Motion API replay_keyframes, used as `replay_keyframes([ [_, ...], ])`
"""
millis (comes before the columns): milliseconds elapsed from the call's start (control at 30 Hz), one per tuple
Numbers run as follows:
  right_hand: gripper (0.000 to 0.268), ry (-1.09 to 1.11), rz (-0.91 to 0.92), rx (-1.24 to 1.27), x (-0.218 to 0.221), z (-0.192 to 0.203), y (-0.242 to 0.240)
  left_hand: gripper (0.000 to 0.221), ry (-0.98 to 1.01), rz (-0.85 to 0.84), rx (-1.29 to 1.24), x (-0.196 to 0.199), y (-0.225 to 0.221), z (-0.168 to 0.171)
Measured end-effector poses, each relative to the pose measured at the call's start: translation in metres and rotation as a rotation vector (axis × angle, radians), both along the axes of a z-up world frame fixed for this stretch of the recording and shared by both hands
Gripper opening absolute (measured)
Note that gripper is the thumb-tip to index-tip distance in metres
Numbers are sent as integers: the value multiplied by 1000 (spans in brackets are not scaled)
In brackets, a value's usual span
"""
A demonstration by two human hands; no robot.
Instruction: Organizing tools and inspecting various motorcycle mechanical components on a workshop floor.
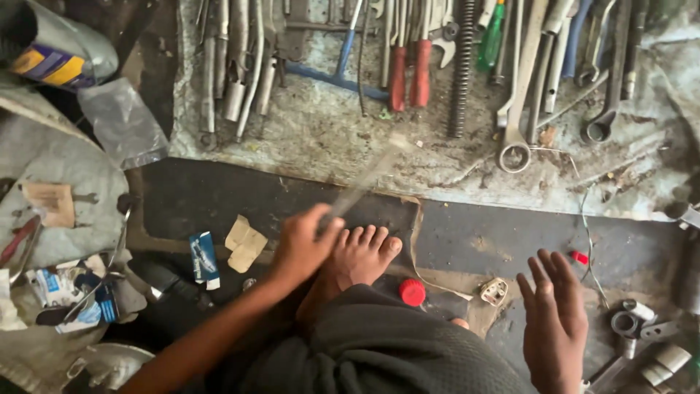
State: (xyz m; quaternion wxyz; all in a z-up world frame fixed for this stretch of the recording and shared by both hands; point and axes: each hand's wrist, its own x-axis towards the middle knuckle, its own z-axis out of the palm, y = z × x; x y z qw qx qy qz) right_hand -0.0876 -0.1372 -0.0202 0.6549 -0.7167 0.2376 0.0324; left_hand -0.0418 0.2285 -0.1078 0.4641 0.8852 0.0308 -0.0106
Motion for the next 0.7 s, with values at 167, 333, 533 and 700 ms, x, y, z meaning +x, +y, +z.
replay_keyframes([
  [167, 53, 62, -38, -3, -8, 1, 21, 22, 296, 222, 132, -8, 38, -6],
  [333, 51, 89, -34, -52, -24, -22, 20, 19, 209, 346, 189, 15, 55, -30],
  [533, 53, 95, -102, -16, -35, -38, 13, 19, 22, 369, 205, 38, 57, -37],
  [700, 53, 140, -109, -51, -35, -31, 22, 16, 135, 408, 100, 46, 53, -26],
])
